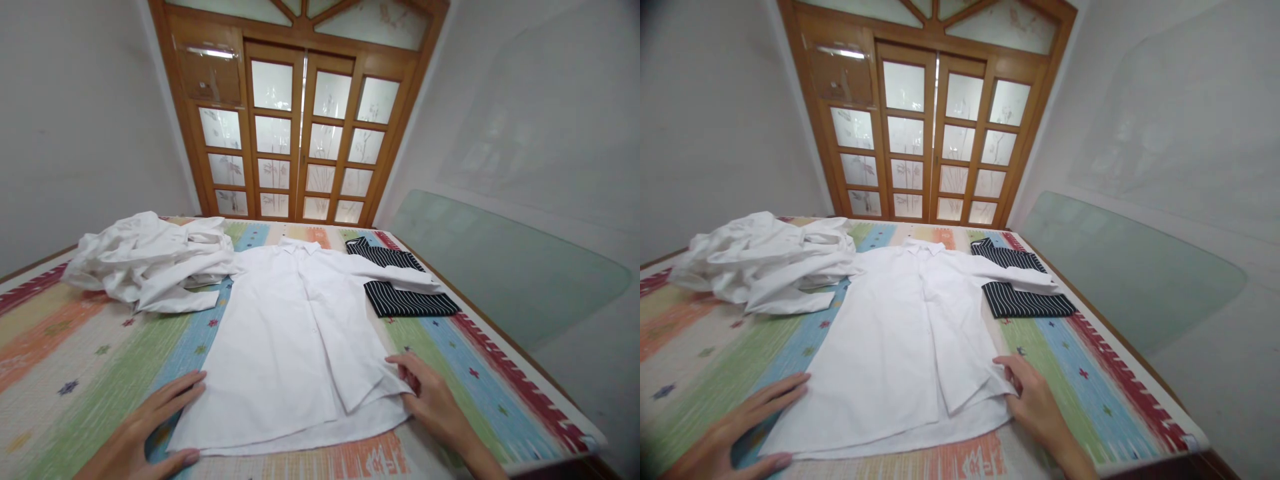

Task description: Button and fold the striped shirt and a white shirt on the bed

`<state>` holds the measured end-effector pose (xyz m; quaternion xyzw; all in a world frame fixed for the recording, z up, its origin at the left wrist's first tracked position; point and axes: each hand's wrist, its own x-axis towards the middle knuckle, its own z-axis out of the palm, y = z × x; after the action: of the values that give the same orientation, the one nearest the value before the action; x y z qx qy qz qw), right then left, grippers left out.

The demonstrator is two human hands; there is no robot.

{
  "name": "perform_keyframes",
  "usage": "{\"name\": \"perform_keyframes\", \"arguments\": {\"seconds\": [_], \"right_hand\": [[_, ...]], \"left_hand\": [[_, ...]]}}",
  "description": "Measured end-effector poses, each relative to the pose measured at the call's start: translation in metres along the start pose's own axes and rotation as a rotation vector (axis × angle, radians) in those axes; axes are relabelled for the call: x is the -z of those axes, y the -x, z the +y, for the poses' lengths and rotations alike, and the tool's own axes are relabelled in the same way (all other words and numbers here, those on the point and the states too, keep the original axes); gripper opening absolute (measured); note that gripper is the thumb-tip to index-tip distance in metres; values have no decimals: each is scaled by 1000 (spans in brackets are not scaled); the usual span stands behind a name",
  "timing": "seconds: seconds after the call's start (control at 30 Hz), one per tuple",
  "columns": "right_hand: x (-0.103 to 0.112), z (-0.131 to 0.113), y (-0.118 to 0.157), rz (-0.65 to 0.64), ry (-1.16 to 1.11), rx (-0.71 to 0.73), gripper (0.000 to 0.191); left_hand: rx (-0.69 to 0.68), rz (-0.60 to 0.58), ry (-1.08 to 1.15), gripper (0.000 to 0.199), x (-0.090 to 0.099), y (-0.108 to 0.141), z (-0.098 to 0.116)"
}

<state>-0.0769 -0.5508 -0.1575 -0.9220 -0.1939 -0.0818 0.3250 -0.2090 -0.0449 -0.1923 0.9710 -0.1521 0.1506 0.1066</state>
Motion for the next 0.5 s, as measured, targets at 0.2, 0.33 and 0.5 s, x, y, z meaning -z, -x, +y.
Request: {"name": "perform_keyframes", "arguments": {"seconds": [0.2,0.33,0.5], "right_hand": [[-14,5,15,112,276,84,21],[-17,12,21,197,395,165,28],[-13,17,25,315,474,262,42]], "left_hand": [[-157,141,-50,44,2,-8,14],[-200,243,3,26,4,-11,16],[-172,243,51,26,5,-3,9]]}}
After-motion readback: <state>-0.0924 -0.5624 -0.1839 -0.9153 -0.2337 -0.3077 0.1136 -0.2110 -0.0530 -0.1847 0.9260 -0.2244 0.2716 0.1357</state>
